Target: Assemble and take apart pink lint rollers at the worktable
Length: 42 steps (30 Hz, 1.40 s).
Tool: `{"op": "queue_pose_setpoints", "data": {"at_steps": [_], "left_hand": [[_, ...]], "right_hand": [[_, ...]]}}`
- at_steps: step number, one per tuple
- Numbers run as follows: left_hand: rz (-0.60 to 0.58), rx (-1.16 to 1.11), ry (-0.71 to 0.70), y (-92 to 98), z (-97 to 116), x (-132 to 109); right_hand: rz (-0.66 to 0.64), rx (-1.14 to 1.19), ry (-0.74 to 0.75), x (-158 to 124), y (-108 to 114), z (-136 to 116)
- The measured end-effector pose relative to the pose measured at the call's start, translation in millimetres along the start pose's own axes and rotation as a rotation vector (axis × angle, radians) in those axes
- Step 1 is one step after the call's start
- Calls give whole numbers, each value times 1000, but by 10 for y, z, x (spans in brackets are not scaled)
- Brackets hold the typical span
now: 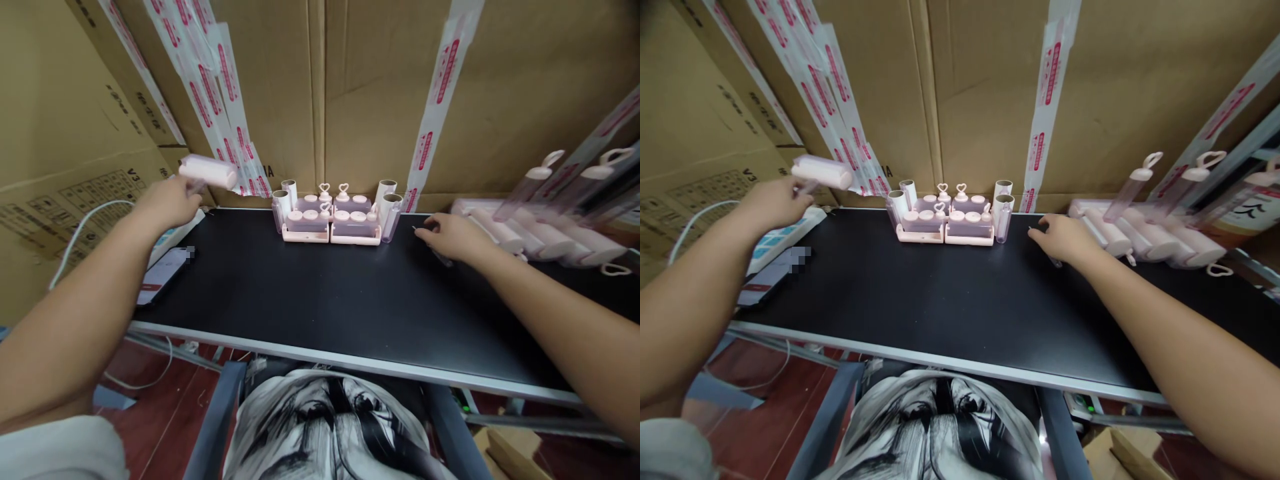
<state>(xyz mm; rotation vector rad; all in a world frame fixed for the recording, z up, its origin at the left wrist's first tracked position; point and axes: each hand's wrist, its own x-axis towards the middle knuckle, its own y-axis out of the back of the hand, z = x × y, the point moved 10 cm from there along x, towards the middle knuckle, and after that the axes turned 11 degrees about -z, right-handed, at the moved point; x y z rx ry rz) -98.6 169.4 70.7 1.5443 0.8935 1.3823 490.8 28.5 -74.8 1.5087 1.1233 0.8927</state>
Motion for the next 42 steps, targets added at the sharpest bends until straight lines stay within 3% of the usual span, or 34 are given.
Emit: {"op": "queue_pose_setpoints", "data": {"at_steps": [4, 6, 8, 11, 13, 16, 21, 26, 30, 34, 37, 39, 42], "left_hand": [[76, -62, -195, 457, 574, -510], [46, -186, -382, 550, 1005, -842], [-45, -222, -597, 521, 1498, -1214], [-247, -169, -730, 280, 2041, -1675], [-336, -139, -821, 125, 2300, -1930], [-354, -131, -895, -11, 2445, -2127], [-332, -212, -844, -116, 2181, -2120], [-366, -268, -678, -242, 1647, -2042], [-308, -387, -520, -262, 1164, -1966], [-191, -510, -384, -189, 761, -1933], [-153, -554, -314, -154, 574, -1947], [-139, -572, -290, -145, 500, -1963], [-136, -619, -246, -177, 416, -1976]], "right_hand": [[256, 288, 84, -369, 412, -220], [243, 520, 194, -567, 443, -440], [61, 782, 340, -739, 306, -763], [-323, 1106, 502, -1043, 5, -1286], [-473, 1185, 571, -1231, -104, -1543], [-544, 1215, 563, -1344, -201, -1716], [-557, 1319, 410, -1192, -301, -1672], [-402, 1261, 367, -917, -167, -1582], [-332, 1245, 372, -784, -168, -1756], [-247, 1211, 507, -707, -289, -2083], [-128, 1082, 643, -707, -315, -2229], [-42, 963, 731, -753, -235, -2270], [123, 710, 855, -891, 52, -2330]]}}
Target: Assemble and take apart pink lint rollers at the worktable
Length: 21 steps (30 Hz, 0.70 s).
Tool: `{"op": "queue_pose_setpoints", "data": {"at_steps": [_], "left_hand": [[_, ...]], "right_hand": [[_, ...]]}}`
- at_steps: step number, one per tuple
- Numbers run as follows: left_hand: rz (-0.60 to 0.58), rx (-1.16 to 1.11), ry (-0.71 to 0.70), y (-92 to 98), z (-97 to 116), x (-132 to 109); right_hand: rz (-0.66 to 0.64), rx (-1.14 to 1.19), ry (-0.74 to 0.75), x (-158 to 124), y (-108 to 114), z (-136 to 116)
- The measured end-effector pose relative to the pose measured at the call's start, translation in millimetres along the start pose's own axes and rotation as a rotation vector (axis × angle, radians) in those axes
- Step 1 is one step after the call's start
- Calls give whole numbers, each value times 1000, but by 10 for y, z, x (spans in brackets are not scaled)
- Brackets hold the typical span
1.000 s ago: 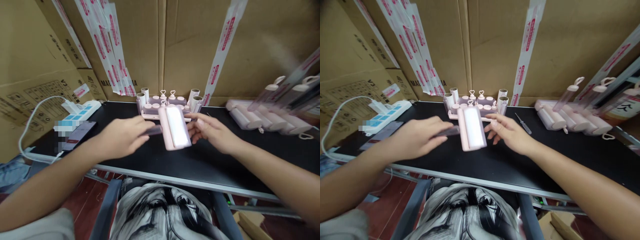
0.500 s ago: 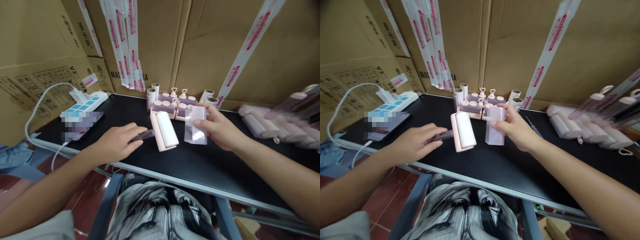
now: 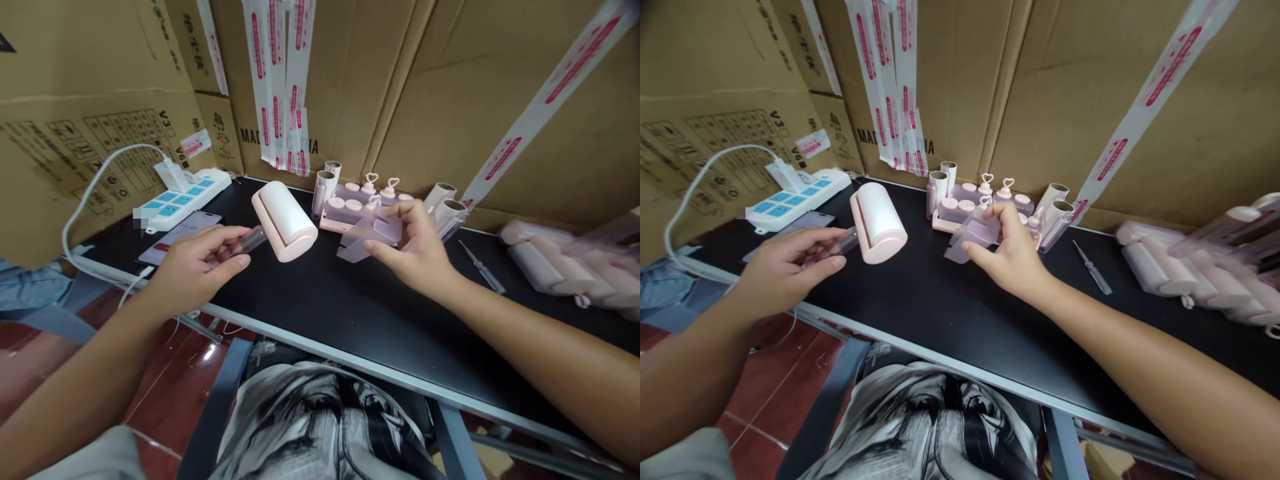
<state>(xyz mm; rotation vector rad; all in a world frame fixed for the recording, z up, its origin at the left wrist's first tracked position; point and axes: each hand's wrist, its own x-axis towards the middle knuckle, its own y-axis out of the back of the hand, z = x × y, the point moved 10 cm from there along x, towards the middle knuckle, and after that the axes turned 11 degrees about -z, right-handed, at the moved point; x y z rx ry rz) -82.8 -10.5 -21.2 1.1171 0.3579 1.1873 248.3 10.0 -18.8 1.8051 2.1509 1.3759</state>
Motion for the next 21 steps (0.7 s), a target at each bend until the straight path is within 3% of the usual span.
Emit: {"op": "queue_pose_setpoints", "data": {"at_steps": [3, 6, 12, 16, 19, 21], "left_hand": [[12, -66, 27, -27, -69, -12], [13, -133, 34, -68, -108, -14], [-19, -137, 22, -73, -117, -19], [-39, -12, -92, -42, -1, -26], [-85, 38, -227, -85, 171, -25], [-126, 48, -323, -146, 331, -14]], "right_hand": [[-106, -274, 65, 125, 0, -243], [-251, -436, -18, 270, -179, -220], [-426, -506, 88, 432, -660, -167], [-520, -497, 47, 451, -830, -41], [-436, -390, 106, 416, -759, -162], [-294, -124, 91, 349, -582, -259]]}}
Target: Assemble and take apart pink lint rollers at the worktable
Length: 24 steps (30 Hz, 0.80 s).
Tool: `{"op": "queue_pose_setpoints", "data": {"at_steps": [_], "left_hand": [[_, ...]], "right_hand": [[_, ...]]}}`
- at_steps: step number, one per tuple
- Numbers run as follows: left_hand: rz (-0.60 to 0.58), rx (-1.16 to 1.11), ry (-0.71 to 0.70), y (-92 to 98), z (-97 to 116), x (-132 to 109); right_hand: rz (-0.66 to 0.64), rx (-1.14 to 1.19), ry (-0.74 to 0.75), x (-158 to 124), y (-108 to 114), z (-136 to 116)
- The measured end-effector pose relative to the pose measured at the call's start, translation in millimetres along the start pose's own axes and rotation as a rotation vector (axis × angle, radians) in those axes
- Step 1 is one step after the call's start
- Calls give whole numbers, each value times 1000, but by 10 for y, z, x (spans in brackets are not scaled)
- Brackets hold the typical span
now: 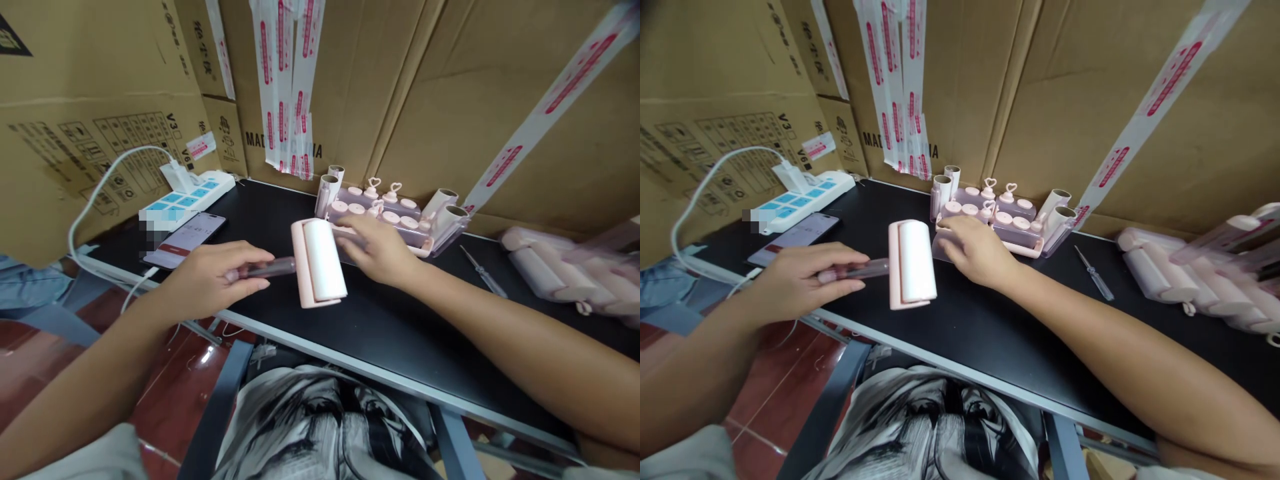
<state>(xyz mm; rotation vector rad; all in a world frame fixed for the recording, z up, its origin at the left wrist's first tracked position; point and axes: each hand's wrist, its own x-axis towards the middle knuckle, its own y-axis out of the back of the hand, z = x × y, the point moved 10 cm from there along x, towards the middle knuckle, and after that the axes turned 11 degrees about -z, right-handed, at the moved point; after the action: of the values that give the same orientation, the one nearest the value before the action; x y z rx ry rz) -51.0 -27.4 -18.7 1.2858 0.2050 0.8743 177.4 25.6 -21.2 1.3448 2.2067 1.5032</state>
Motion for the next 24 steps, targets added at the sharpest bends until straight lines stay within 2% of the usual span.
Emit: {"op": "queue_pose_setpoints", "data": {"at_steps": [2, 4, 7, 10, 12, 15, 18, 21, 24], "left_hand": [[-47, 25, -98, -76, 182, 90], [-75, 74, -182, -157, 370, 190], [-39, 146, -261, -212, 609, 330], [29, 147, -310, -185, 759, 421], [52, 94, -296, -157, 761, 469], [33, 2, -242, -200, 700, 540], [-13, -56, -218, -339, 705, 600], [-51, -213, -95, -479, 630, 673], [-139, -536, 150, -700, 434, 724]], "right_hand": [[91, 424, -87, -161, 45, 25], [65, 821, -239, -346, -120, 37], [45, 1055, -445, -650, -306, -30], [111, 1121, -571, -912, -261, -4], [170, 1131, -624, -1065, -150, 81], [236, 1107, -684, -1282, -2, 246], [229, 1100, -722, -1466, -1, 366], [265, 1007, -643, -1583, 60, 408], [367, 686, -422, -1633, 325, 270]]}}
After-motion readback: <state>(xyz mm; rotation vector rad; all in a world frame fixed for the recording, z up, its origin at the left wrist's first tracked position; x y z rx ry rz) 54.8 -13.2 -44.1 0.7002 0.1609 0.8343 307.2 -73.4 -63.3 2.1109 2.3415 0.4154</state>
